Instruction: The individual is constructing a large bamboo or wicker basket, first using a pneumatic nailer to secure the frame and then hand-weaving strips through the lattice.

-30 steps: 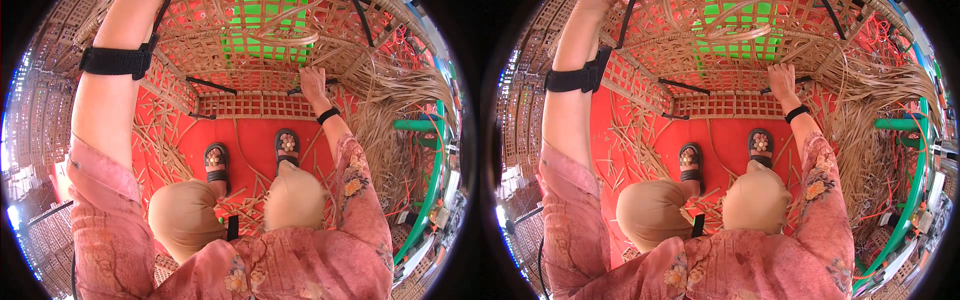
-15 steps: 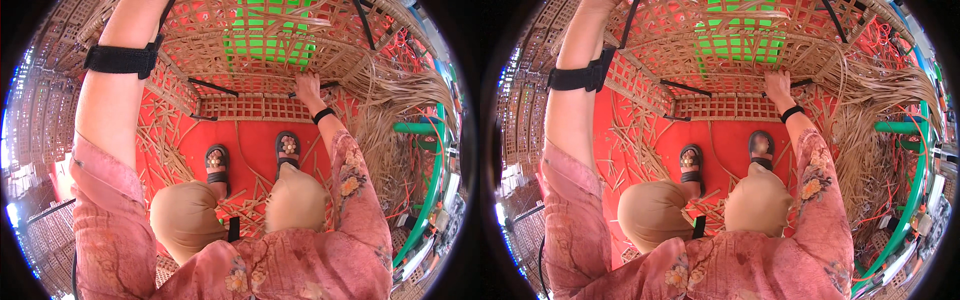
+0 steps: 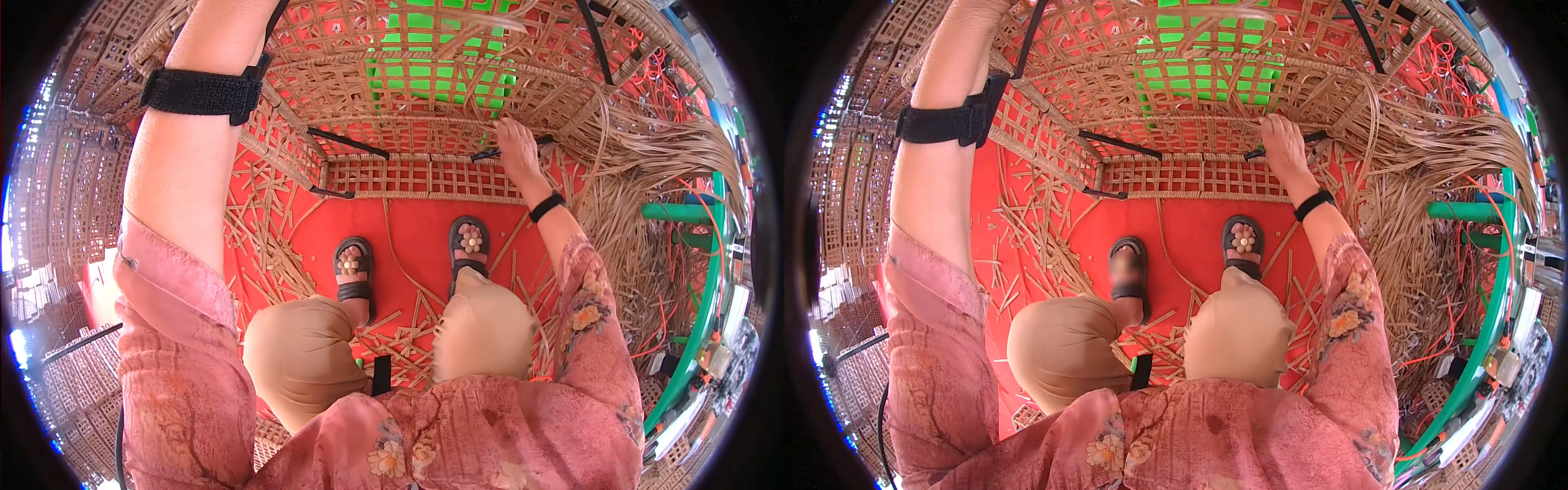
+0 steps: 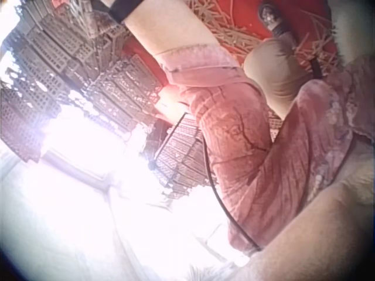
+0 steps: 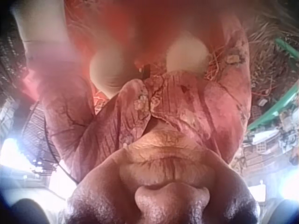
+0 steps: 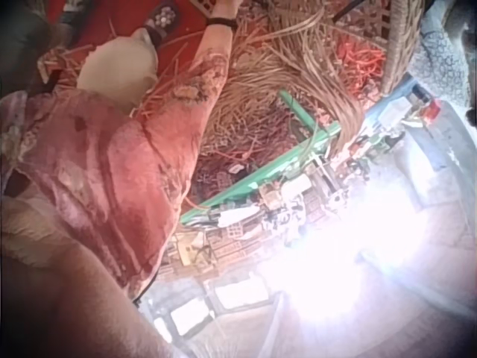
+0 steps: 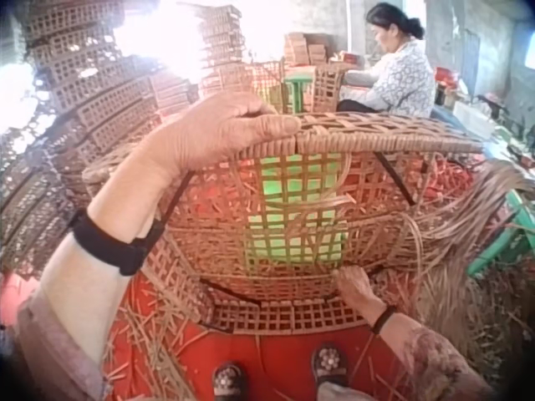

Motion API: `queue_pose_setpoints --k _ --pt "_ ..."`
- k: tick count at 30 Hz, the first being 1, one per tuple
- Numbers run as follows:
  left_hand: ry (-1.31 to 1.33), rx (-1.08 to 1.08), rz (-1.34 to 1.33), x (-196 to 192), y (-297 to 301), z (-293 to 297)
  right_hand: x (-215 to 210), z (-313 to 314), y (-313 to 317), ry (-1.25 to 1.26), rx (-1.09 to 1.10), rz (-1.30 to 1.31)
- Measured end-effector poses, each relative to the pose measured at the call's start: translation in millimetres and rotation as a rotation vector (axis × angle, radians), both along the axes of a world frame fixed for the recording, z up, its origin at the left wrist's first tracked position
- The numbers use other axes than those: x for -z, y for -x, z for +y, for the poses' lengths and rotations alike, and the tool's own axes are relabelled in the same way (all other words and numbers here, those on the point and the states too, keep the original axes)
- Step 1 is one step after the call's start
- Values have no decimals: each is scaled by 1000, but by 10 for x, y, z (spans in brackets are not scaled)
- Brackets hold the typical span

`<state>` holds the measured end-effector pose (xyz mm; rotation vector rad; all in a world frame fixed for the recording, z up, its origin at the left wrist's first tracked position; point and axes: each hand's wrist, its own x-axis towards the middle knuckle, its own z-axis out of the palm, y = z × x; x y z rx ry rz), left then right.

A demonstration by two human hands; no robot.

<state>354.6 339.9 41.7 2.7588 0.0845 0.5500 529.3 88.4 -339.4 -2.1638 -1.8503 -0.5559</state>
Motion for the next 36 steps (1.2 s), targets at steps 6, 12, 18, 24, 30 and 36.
queue_pose_setpoints --k 6,12,18,24,30,36 --pt "-103 -89 26 -55 -33 -32 218 -692 789 270 142 306" --pt "-99 -40 -38 -42 -22 -47 327 -1477 1632 242 310 973" --pt "8 -84 77 -113 3 -63 293 -2149 1776 427 595 1138" --pt "15 -48 -28 -47 49 -78 365 -3307 2356 621 623 982" --pt "32 -99 2 -54 19 -110 442 -4111 2675 886 729 1149" --pt "16 -92 14 -81 21 -115 489 -4270 2593 978 721 1207"
